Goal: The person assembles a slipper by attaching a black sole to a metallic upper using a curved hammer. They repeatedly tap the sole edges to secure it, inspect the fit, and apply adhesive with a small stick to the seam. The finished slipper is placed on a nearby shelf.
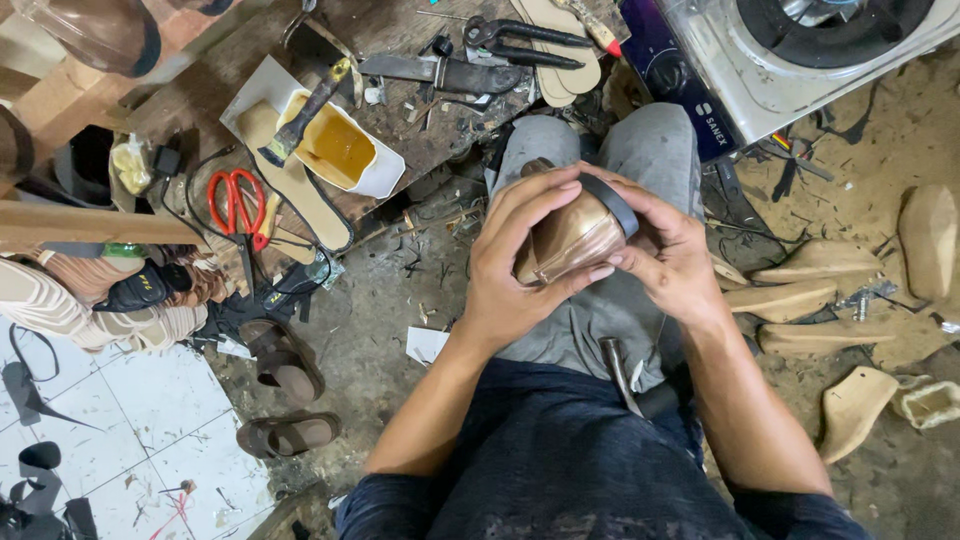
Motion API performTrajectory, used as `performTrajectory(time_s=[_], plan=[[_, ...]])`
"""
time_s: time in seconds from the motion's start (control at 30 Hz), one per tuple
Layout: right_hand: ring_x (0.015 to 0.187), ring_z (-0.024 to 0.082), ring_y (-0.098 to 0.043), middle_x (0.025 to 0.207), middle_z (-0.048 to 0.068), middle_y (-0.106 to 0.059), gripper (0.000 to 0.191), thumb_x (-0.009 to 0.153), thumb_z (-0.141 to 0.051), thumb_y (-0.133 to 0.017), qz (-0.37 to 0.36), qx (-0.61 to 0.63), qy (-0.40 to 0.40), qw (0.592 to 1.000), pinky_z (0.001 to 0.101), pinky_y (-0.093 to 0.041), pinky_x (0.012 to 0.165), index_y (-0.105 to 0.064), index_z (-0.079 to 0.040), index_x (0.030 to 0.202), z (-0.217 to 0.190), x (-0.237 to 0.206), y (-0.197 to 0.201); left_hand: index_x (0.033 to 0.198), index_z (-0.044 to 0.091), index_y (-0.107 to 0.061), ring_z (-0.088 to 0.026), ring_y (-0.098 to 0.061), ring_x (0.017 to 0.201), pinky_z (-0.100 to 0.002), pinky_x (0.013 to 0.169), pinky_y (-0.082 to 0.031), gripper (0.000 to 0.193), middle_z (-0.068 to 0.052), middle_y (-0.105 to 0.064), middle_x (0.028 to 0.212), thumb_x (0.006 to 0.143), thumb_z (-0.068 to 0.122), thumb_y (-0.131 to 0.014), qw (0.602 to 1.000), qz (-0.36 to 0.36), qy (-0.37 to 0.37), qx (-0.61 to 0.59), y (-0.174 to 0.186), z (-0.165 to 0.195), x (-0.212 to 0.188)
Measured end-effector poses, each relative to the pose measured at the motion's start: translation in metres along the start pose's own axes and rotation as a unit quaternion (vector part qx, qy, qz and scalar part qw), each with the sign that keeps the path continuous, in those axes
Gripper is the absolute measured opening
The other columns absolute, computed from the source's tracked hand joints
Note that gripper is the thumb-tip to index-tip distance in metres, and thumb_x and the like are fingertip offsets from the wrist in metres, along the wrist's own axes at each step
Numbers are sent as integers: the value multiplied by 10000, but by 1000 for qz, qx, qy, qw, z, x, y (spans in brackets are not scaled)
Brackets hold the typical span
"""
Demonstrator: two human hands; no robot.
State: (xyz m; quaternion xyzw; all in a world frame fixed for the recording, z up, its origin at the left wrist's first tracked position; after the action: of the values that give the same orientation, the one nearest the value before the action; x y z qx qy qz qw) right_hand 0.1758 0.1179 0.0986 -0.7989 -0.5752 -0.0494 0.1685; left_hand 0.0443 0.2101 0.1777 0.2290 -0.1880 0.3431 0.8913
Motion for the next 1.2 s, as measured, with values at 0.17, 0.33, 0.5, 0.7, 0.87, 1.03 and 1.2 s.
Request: performTrajectory(time_s=[0.17,0.33,0.5,0.7,0.87,1.03,1.2], plan=[[1584,328,-432,1656,195,-465,654,949,-230,-794,-14,-42,-23,999,462,-358,1326,-515,-115,1529,-14,-8,-2,1415,107,-604,-282,-553,1384,-392,1195,-470,698,-117,-519,1482,807,199,-935,1000,-19,21,-9,-7,-1,-10],[1529,309,-482,1608,173,-501,835,888,-134,-839,-10,-184,0,983,449,-372,1299,-393,-144,1593,-39,-10,-10,1416,133,-597,-285,-534,1382,-402,1191,-480,738,-116,-476,1475,782,243,-957,1000,-11,8,7,-18,3,-19],[1411,335,-528,1501,179,-520,1002,636,-146,-906,-7,-334,79,939,455,-418,1192,-358,-126,1475,-63,-19,-13,1444,136,-584,-288,-555,1394,-404,1203,-472,742,-110,-493,1470,818,310,-941,998,-59,9,17,-41,0,-25],[1341,306,-605,1449,171,-593,806,769,-45,-896,146,-258,81,952,417,-503,1162,-457,-137,1439,-54,-55,34,1524,166,-452,-261,-365,1493,-411,1302,-285,705,-72,-364,1596,988,568,-673,993,105,-43,-40,-17,-8,-39],[1310,288,-589,1375,144,-579,812,852,33,-858,308,155,81,935,430,-484,1164,-420,-73,1528,-5,-105,80,1603,33,-377,-277,-350,1506,-466,1276,-246,620,-168,-373,1632,1149,443,-472,797,230,221,-514,-21,-117,-52],[1400,344,-544,1465,196,-554,793,847,-36,-785,266,183,-51,945,510,-446,1230,-397,33,1535,41,-110,80,1616,54,-326,-213,-398,1515,-414,1280,-306,605,-85,-364,1666,1106,291,-548,807,182,167,-536,-32,-103,-45],[1360,404,-532,1462,216,-532,883,795,-172,-821,182,200,-151,951,587,-501,1077,-382,51,1527,60,-104,56,1619,33,-384,-164,-448,1401,-335,1230,-379,625,-45,-420,1510,1096,220,-669,914,139,120,-361,-18,-68,-26]])
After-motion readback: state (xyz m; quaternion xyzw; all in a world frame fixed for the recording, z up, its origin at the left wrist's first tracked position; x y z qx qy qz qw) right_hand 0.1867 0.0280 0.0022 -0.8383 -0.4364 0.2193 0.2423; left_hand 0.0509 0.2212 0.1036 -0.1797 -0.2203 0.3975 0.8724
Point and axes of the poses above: each hand's wrist, its own x-axis towards the middle knuckle, its own y-axis out of the back of the hand, z = x × y, the point moved 10 cm from there along x, towards the middle knuckle
